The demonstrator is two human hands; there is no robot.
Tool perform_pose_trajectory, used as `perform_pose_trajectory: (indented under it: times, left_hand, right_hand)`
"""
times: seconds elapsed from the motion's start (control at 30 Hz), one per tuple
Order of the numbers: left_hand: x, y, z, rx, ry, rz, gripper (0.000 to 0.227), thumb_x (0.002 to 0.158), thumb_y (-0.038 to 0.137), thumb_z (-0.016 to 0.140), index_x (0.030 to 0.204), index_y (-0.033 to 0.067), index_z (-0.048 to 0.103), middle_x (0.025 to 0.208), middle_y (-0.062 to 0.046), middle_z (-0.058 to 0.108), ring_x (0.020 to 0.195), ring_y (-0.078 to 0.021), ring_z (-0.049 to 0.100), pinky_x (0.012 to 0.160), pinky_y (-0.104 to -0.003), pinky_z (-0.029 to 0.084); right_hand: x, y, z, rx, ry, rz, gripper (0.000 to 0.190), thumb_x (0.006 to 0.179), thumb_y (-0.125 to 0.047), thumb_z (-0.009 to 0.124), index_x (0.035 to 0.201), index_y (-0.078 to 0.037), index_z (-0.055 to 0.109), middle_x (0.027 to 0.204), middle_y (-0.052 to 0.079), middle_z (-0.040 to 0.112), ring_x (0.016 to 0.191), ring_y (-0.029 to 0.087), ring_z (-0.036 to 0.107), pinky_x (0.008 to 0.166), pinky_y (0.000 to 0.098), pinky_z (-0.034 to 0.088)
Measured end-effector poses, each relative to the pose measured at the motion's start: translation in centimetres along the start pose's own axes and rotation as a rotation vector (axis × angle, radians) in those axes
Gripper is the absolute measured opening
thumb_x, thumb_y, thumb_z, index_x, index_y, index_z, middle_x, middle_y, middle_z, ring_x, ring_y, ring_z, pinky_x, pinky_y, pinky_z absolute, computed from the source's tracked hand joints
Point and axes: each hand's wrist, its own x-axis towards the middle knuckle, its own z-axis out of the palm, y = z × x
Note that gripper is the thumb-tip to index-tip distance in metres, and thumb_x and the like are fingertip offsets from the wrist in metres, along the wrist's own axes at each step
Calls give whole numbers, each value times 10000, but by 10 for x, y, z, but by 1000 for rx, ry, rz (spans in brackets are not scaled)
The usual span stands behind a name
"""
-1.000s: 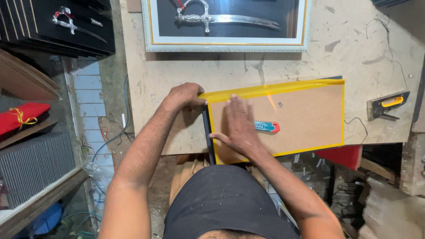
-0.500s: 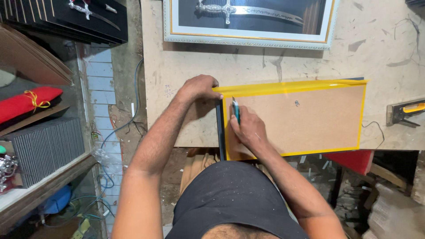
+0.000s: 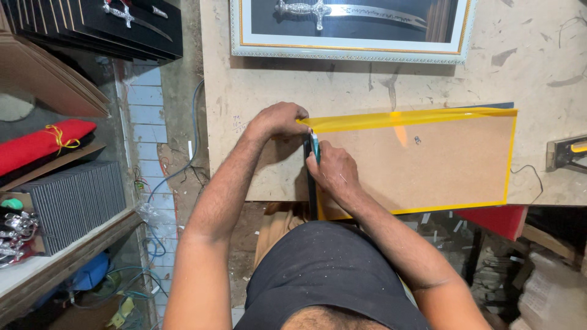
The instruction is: The person applies yellow tape to the edges of a rectangular board, cuts the tape with a utility knife, and attaches white corner pieces to the board. The person repeats this process for multiple boards, handling tape, a knife, and corner pieces throughout.
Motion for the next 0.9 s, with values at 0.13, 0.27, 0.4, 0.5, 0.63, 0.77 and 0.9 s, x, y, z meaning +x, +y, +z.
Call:
perform_pose_trajectory:
  times: [0.13, 0.27, 0.4, 0.5, 0.63, 0.77, 0.9]
  left_hand:
    - [0, -1, 2, 15, 23, 34, 300, 825, 345, 757, 1047, 144, 773, 762, -78, 760, 654, -197, 741, 671, -354, 585]
    - [-3, 7, 1, 82, 37, -44, 275, 841, 330, 749, 1050, 153, 775, 787, -63, 765, 689, -190, 746, 710, -364, 589]
    - [-19, 6, -5, 378, 206, -137, 231, 869, 271, 726, 1061, 158, 788, 931, -89, 752, 875, -238, 715, 812, -394, 574]
    - [-43, -4, -12, 274, 402, -153, 271, 874, 282, 724, 1106, 149, 768, 1101, -136, 651, 940, -264, 677, 862, -412, 549]
    - [-76, -12, -2, -47, 501, -206, 353, 890, 369, 725, 1173, 158, 716, 1232, -163, 494, 994, -286, 639, 909, -402, 545]
    - [-77, 9, 33, -337, 543, 11, 409, 952, 321, 681, 1288, 121, 562, 1108, -139, 632, 983, -251, 672, 863, -389, 568]
    - [-58, 48, 82, -170, 800, 250, 450, 887, 266, 752, 1251, 105, 542, 985, -147, 706, 903, -323, 677, 826, -437, 538]
  right_hand:
    - [4, -10, -16, 75, -80, 43, 308, 925, -304, 578, 896, -6, 652, 584, 180, 665, 564, 355, 701, 610, 484, 590]
    - [-7, -11, -35, 185, -215, 100, 331, 947, -312, 562, 879, -6, 670, 466, 93, 631, 467, 270, 691, 593, 412, 590]
    - [-39, 12, -47, 84, -207, 117, 360, 933, -381, 601, 1003, -37, 681, 547, 80, 672, 463, 236, 682, 513, 379, 562]
    - [-60, 43, -58, -211, -58, 1, 403, 925, -457, 690, 999, -62, 716, 768, 70, 725, 650, 218, 689, 594, 391, 554]
    - [-61, 74, -67, -244, 221, -244, 426, 880, -409, 781, 1107, -58, 699, 1105, 114, 691, 1035, 280, 655, 898, 436, 523]
    - [-25, 85, -50, -168, 295, -599, 529, 932, -317, 712, 1332, 15, 614, 1431, 194, 585, 1343, 345, 559, 1142, 480, 434]
    - [11, 86, -31, -147, 243, -737, 471, 976, -213, 673, 1365, 31, 572, 1426, 210, 590, 1376, 361, 537, 1181, 482, 403]
